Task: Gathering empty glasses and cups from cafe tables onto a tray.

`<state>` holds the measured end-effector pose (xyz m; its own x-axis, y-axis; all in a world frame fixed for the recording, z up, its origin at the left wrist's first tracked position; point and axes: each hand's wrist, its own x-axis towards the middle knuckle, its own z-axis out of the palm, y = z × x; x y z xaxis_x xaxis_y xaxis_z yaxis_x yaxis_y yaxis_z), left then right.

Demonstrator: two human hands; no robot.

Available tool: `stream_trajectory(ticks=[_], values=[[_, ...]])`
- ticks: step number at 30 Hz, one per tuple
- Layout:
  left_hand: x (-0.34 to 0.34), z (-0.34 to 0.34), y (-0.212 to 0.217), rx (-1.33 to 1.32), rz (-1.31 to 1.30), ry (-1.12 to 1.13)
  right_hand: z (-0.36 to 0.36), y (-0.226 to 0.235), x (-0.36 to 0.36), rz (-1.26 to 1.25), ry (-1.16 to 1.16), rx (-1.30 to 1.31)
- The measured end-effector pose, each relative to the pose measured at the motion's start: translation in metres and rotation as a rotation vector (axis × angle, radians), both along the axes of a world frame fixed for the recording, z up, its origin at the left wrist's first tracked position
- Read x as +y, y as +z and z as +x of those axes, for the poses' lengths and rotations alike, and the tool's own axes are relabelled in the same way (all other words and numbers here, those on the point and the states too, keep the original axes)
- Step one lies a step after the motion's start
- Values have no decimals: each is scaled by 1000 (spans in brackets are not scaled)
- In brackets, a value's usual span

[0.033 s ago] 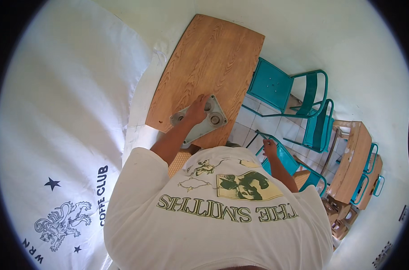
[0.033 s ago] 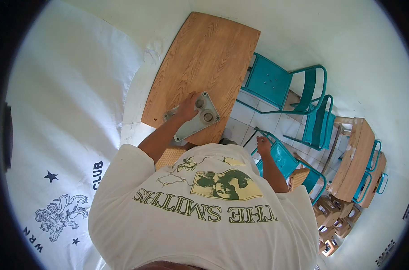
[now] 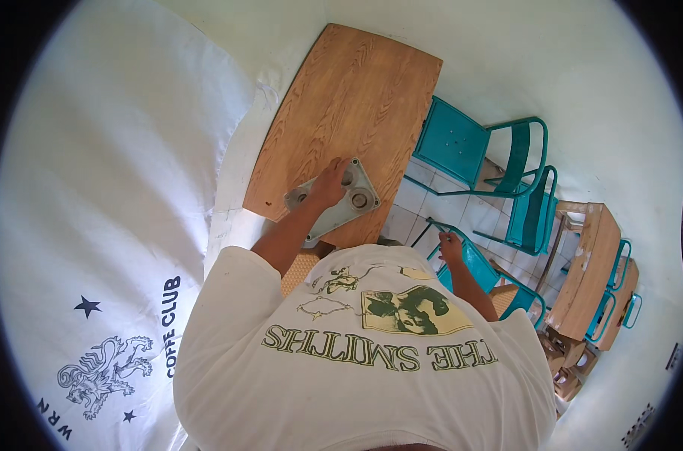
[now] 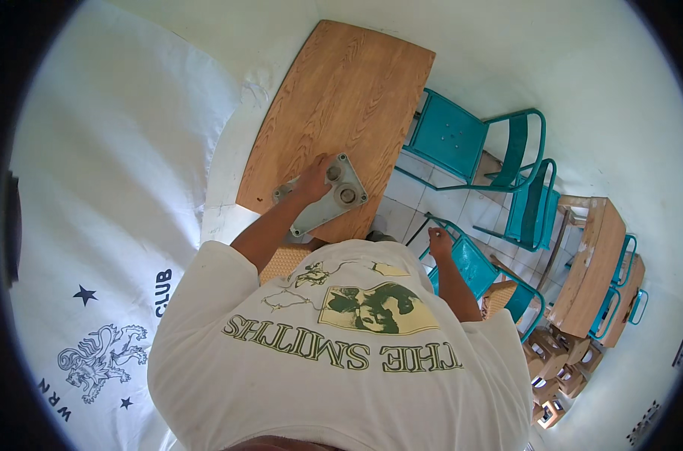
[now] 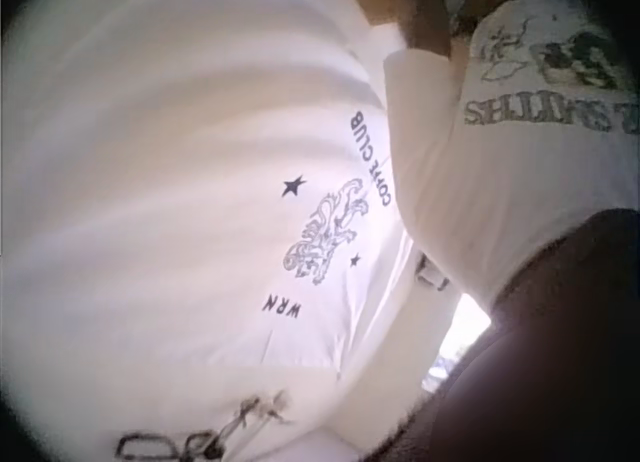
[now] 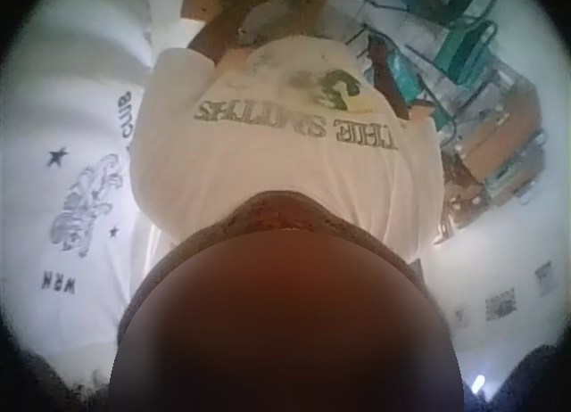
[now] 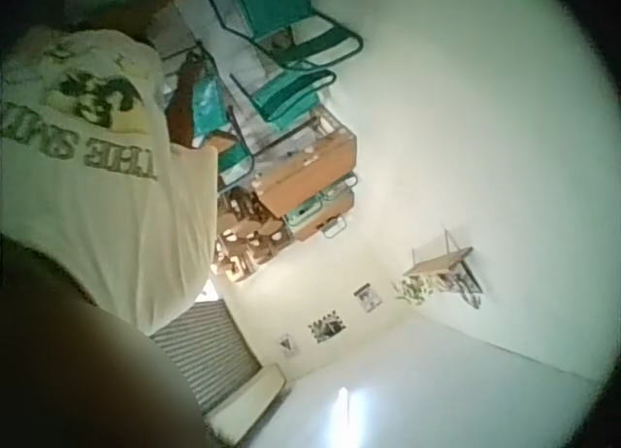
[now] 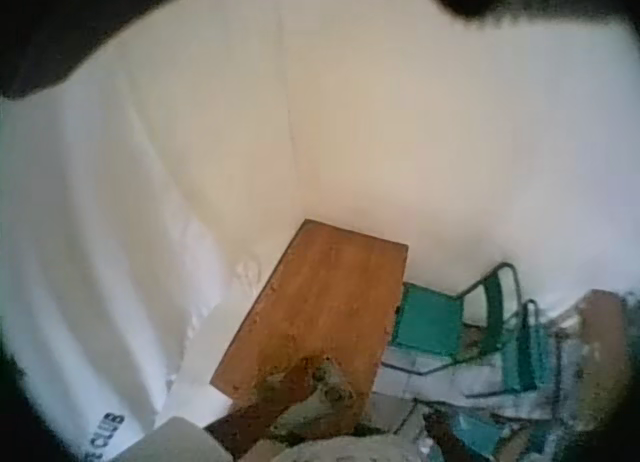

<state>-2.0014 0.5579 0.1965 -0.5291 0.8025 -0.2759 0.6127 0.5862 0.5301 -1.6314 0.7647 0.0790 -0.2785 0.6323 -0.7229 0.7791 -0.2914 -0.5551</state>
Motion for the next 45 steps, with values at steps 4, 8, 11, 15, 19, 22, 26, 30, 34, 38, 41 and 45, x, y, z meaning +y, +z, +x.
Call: stream_trajectory(ticks=[4,8,11,15,19,22,26,30,34,38,41,45], values=[[3,0,2,-25,-6,1,-2,-3,0,-2,15,19],[5,1,-3,-48,33,54,-5,2,-2,-5,33,17],[6,0,-8,-64,74,67,-2,4,-1,-12,14,27],[7,-2,-13,-83,86,85,2,9,-1,-4,12,21],[4,-3,-17,-113,121,85,4,12,0,7,13,0],[1,-1,-13,-106,192,69,3,9,0,9,2,10],[-17,3,3,-30,301,124,-22,15,-3,-127,-151,96],[-51,3,31,-29,538,394,-57,11,-9,-101,-104,180],[-113,3,25,-22,667,799,-110,13,-14,-100,18,325],[-177,12,-25,81,600,1081,-162,10,-14,-109,123,395],[-211,33,-63,-443,604,1253,-199,9,-15,-121,196,421],[-194,51,-76,-605,433,1194,-231,-7,-11,-85,300,312]])
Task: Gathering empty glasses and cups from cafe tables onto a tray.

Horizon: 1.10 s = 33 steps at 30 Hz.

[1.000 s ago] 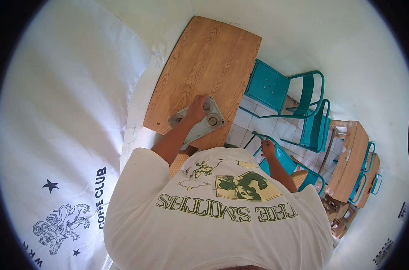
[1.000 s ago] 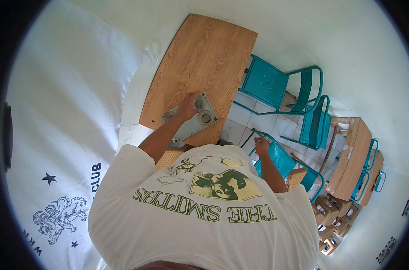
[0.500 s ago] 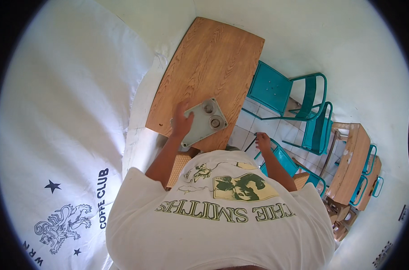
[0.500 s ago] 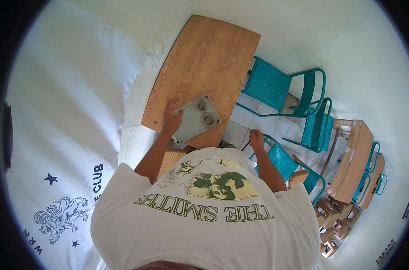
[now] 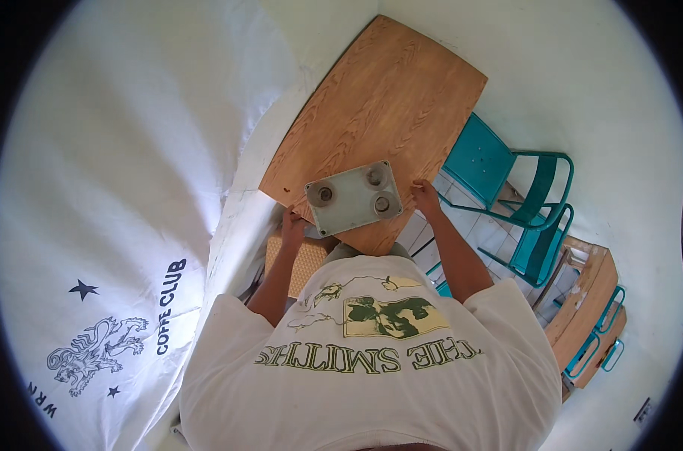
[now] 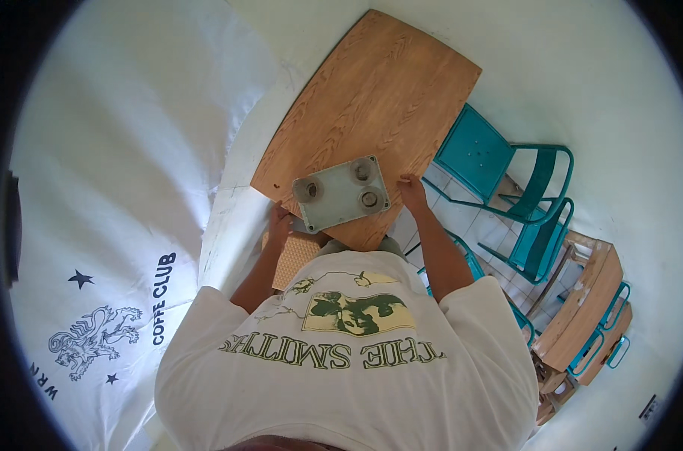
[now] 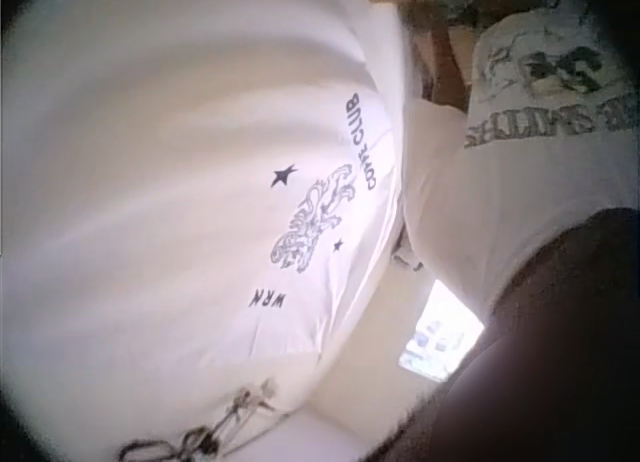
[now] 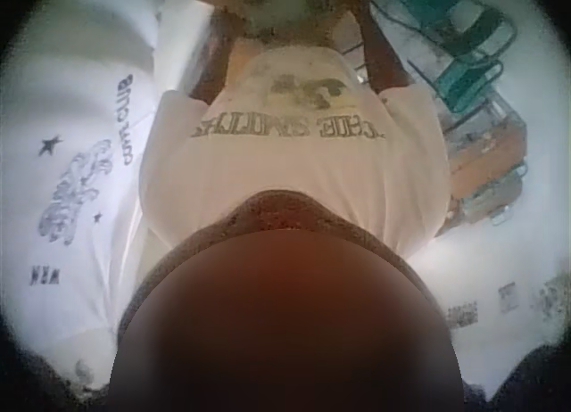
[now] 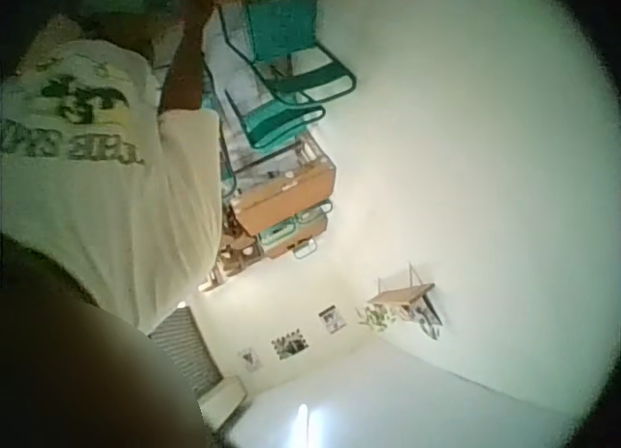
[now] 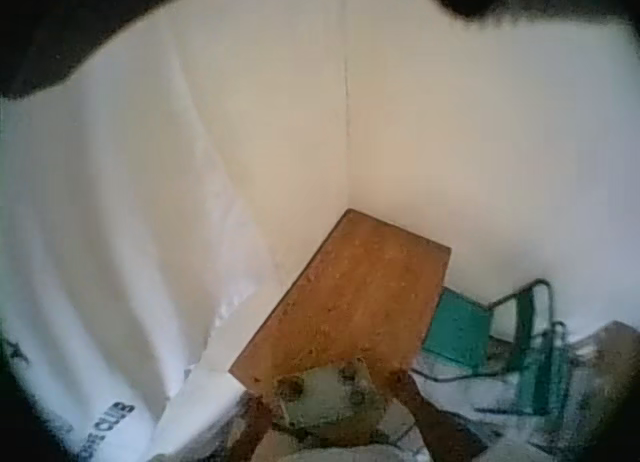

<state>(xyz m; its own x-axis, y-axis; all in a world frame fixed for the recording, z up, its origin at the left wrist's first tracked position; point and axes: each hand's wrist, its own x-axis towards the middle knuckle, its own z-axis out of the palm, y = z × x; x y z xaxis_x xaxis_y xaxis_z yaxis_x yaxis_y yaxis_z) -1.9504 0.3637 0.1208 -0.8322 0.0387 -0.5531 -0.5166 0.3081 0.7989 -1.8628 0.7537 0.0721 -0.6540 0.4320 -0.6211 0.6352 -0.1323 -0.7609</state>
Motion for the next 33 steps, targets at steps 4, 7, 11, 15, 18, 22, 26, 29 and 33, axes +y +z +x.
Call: stream_trajectory(ticks=[4,7,11,15,18,22,26,29,33], values=[[2,6,-17,-18,-129,-111,-30,1,-15,-8,197,-12],[12,5,-28,72,-230,-319,-36,-14,-18,60,276,-86],[20,5,-37,186,-183,-311,-39,-30,-25,97,336,27],[29,1,-23,167,-303,-297,-38,-25,-30,180,384,73],[33,-7,-13,151,-326,-323,-38,-28,-28,233,385,68],[28,-11,-16,258,-330,-371,-39,-19,-29,304,412,44],[26,-14,-19,290,-281,-385,-36,-15,-29,328,408,44],[23,-16,-22,280,-325,-418,-31,-12,-31,339,396,32],[24,-15,-17,320,-278,-415,-24,-7,-30,328,379,25]])
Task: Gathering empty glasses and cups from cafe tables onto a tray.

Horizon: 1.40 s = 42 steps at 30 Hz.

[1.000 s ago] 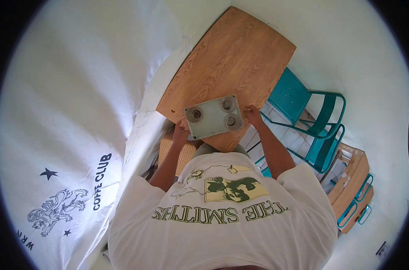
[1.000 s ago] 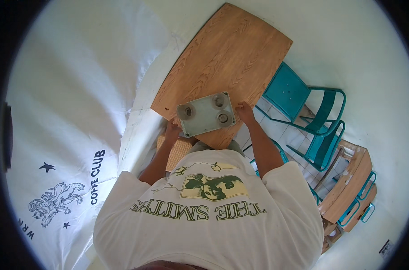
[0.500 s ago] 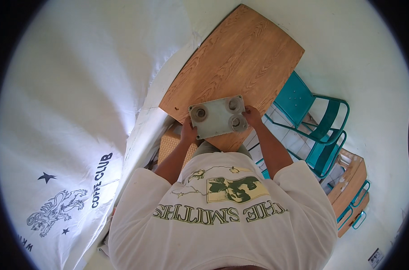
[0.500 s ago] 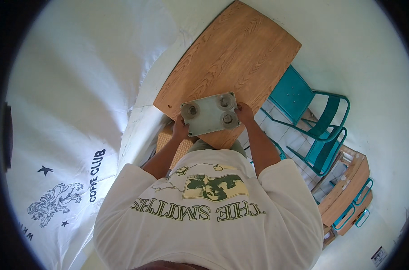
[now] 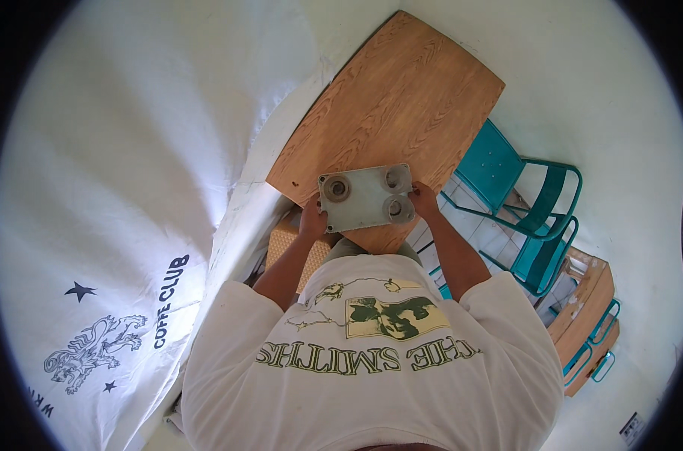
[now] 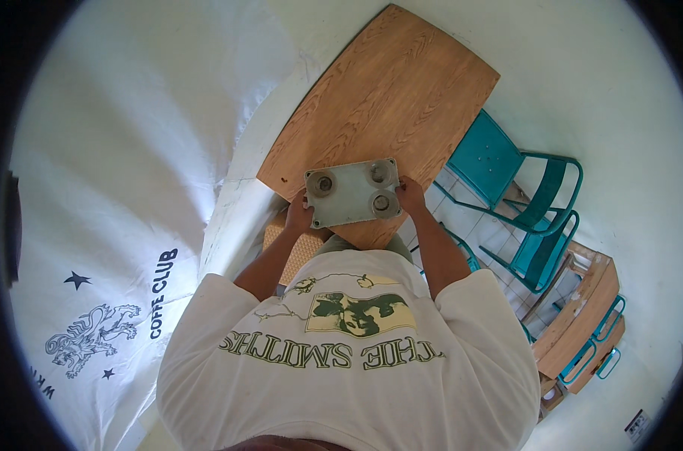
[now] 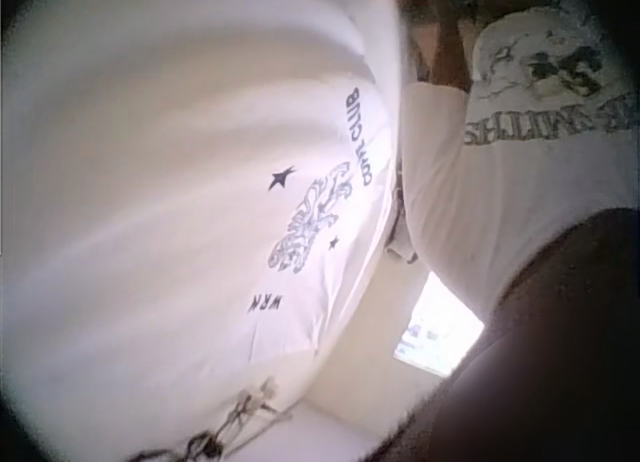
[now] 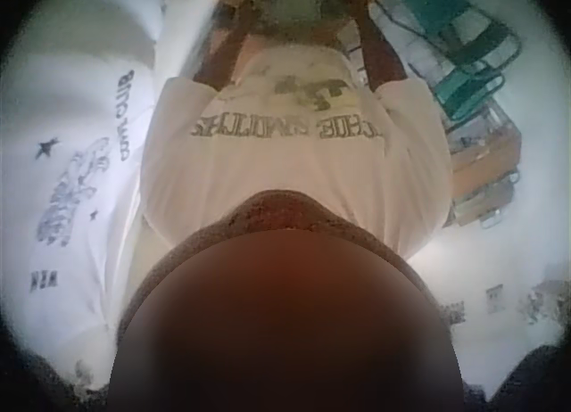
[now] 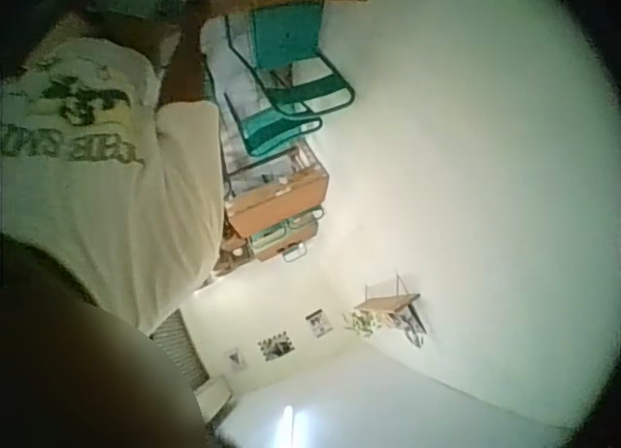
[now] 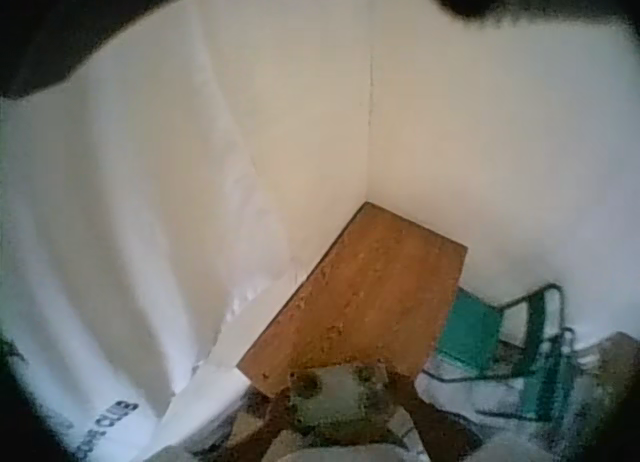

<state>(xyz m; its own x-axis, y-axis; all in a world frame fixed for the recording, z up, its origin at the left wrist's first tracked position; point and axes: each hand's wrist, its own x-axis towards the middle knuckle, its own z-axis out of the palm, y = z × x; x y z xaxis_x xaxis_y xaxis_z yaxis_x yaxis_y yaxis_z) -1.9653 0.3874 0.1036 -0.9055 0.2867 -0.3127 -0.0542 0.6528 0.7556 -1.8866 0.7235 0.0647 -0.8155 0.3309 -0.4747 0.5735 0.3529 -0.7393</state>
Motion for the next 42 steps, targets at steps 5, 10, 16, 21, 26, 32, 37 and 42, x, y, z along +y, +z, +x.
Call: stream_trajectory(ticks=[5,10,16,21,26,32,37,42], values=[[10,-1,17,-1,11,-34,15,-8,11,-21,-34,108],[8,6,32,-29,114,-19,25,15,12,-68,-59,73],[4,16,53,-10,212,-44,40,44,13,-111,-81,210],[4,28,85,-111,296,8,50,63,13,-173,-108,251],[-10,44,99,-113,286,16,57,101,3,-331,-146,274],[-20,64,122,-65,341,54,62,125,-6,-364,-142,304],[-29,84,132,48,441,165,57,143,-14,-476,-126,319],[-37,106,147,117,420,228,49,153,-19,-479,-46,318]])
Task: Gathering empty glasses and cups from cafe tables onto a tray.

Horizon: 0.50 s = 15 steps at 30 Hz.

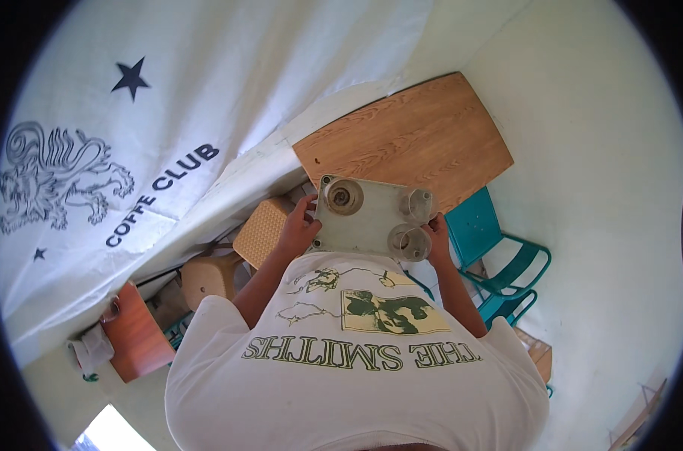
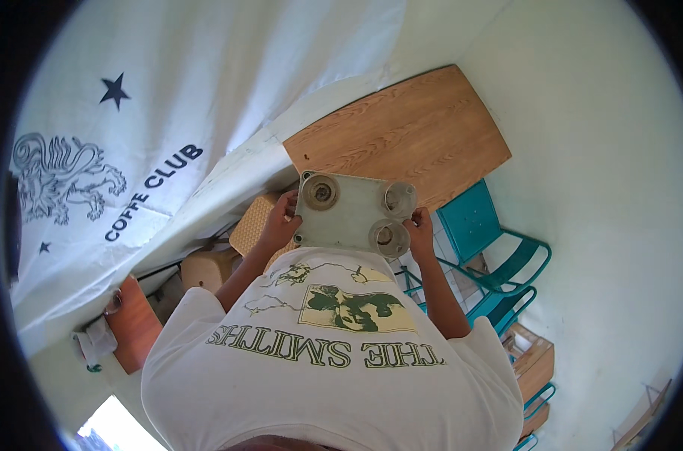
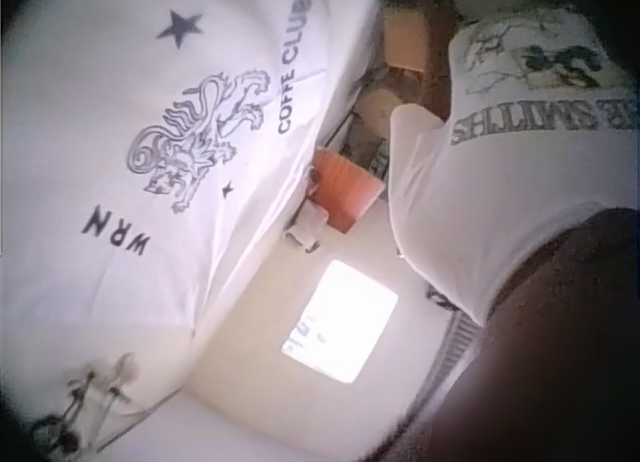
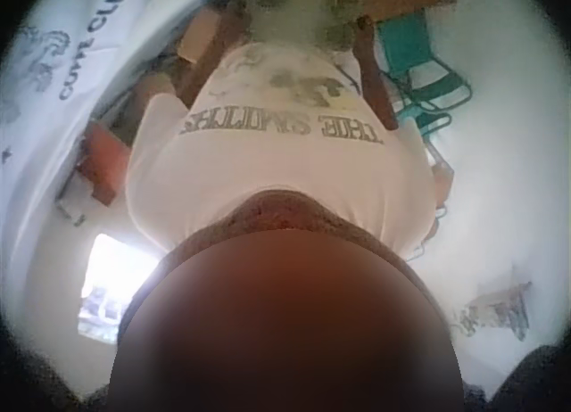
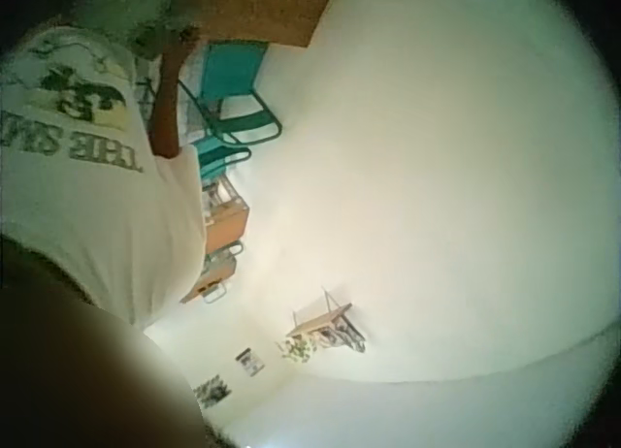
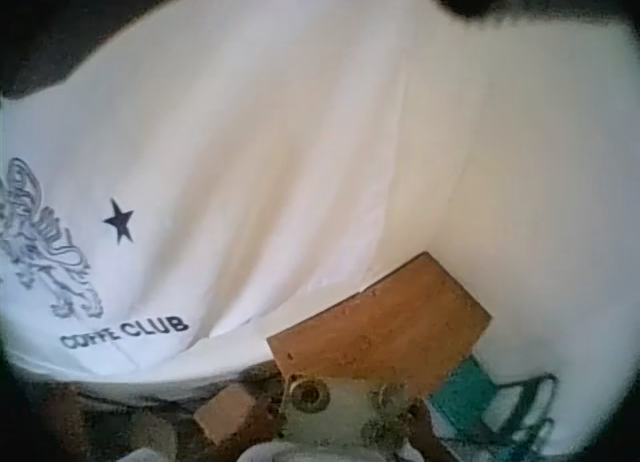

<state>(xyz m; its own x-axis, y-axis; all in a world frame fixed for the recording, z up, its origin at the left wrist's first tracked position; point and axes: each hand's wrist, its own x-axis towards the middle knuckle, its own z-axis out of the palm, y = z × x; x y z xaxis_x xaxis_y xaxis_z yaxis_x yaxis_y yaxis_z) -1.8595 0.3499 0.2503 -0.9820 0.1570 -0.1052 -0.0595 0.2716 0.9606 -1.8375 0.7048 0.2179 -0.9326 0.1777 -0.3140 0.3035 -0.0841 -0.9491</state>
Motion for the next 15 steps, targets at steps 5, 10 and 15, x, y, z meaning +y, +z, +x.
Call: stream_trajectory(ticks=[5,10,15], values=[[-3,23,13,5,10,85,-3,7,-7,-81,65,20],[4,46,35,-45,-23,177,-3,21,-11,-94,118,44],[20,72,31,-61,42,259,2,24,-3,-118,169,27]])
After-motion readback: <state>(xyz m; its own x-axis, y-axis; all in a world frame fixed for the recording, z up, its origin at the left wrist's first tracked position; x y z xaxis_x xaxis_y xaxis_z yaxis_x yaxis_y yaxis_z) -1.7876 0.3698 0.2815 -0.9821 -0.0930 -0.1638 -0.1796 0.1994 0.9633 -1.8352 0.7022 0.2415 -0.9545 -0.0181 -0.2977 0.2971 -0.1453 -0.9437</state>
